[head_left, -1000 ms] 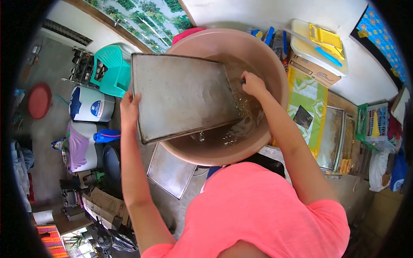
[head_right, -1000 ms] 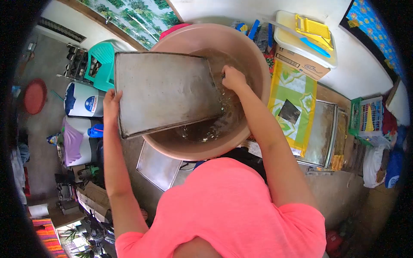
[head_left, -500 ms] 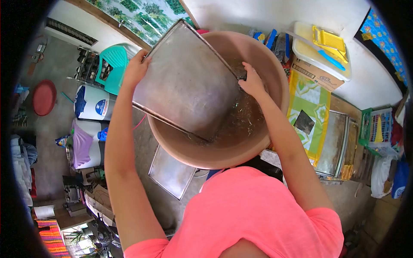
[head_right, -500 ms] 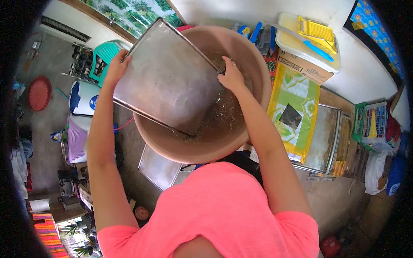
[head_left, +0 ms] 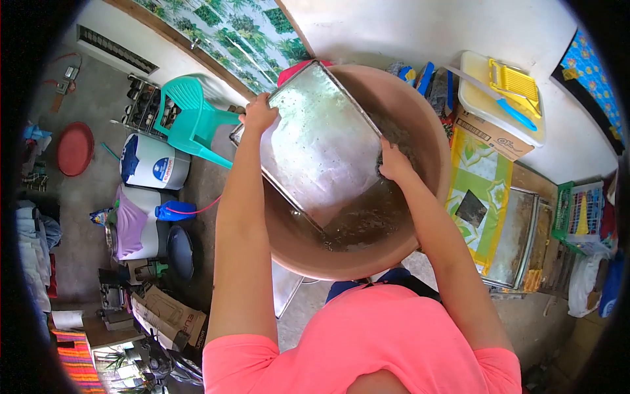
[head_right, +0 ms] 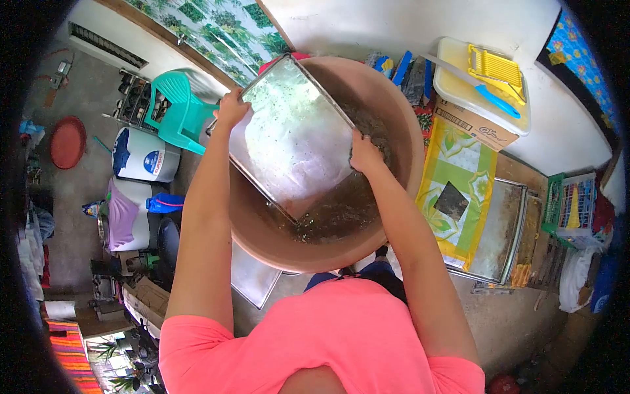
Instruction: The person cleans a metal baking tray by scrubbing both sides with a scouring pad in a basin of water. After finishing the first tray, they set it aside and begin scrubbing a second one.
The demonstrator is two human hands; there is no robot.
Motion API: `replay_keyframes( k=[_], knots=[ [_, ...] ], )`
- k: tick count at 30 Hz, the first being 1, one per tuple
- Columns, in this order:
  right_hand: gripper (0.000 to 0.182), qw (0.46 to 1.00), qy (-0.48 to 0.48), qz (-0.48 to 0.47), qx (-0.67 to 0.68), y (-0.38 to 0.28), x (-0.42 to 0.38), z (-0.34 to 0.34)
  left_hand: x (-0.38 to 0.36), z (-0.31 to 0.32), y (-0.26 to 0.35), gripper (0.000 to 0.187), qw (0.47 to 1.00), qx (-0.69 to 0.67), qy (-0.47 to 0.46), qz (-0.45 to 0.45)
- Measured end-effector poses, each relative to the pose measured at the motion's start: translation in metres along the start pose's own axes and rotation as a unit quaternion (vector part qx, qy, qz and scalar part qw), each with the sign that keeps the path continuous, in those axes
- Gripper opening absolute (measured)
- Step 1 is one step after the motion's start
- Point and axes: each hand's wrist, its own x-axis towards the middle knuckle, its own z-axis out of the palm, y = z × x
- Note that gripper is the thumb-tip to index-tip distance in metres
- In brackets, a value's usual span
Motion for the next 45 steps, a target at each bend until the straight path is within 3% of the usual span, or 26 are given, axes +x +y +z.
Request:
replay_keyframes(
  k=[2,3,7,10,12,14,16,18,20,23,26,29,33,38,42,43,45],
  knots=[
    [0.059,1.000,-0.007,-0.001,-0.014,0.004,0.000,0.010,0.006,0.026,-0.013,0.060,0.998,-0.010,0.056,0.016],
    [0.054,1.000,-0.011,-0.002,-0.016,0.006,0.003,0.013,-0.005,0.014,0.000,0.066,1.000,-0.013,0.009,-0.022],
    [0.037,1.000,0.000,0.005,-0.027,0.007,0.005,0.017,-0.028,0.015,-0.005,0.072,0.999,0.010,-0.036,-0.017],
    [0.038,0.999,-0.006,0.012,-0.035,0.007,0.008,0.021,-0.063,0.022,-0.015,0.072,0.996,0.017,0.079,-0.028],
    [0.042,0.999,-0.012,0.014,-0.038,0.008,0.009,0.021,-0.099,0.023,-0.018,0.071,0.981,-0.080,0.120,-0.127],
    [0.047,0.999,-0.005,0.017,-0.045,0.017,0.015,0.030,-0.131,0.046,-0.033,0.071,0.937,-0.185,0.184,-0.232],
    [0.045,0.999,0.006,0.010,-0.052,0.022,0.017,0.035,-0.161,0.068,-0.037,0.064,0.884,-0.245,0.162,-0.363],
    [0.044,0.998,0.005,-0.004,-0.063,0.025,0.020,0.035,-0.182,0.104,-0.049,0.059,0.772,-0.495,0.116,-0.381],
    [0.045,0.998,0.003,-0.004,-0.064,0.034,0.025,0.039,-0.198,0.084,-0.041,0.054,0.637,-0.604,-0.175,-0.446],
    [0.049,0.997,-0.024,-0.004,-0.070,0.021,0.017,0.028,-0.214,0.114,-0.043,0.045,0.616,-0.637,-0.139,-0.442],
    [0.050,0.998,-0.022,-0.017,-0.051,0.026,0.019,0.031,-0.219,0.092,-0.024,0.025,0.642,-0.669,-0.040,-0.373],
    [0.050,0.999,-0.022,-0.032,-0.026,0.029,0.021,0.032,-0.212,0.076,-0.020,0.011,0.739,-0.611,0.046,-0.280],
    [0.046,0.997,0.055,-0.058,0.005,0.028,0.015,0.032,-0.204,0.058,-0.008,0.009,0.668,-0.688,0.185,-0.214],
    [0.046,0.982,0.110,-0.030,0.149,0.001,0.003,0.008,-0.199,0.058,-0.033,0.013,0.673,-0.662,0.209,-0.255],
    [0.040,0.971,0.162,-0.099,0.142,0.005,0.015,0.020,-0.195,0.049,-0.043,0.012,0.635,-0.698,0.211,-0.255],
    [0.040,0.981,0.140,-0.067,0.120,0.000,0.016,0.024,-0.194,0.046,-0.041,0.011,0.603,-0.728,0.204,-0.256],
    [0.039,0.984,0.137,-0.058,0.095,-0.001,0.021,0.048,-0.194,0.042,-0.035,0.011,0.608,-0.717,0.214,-0.266]
  ],
)
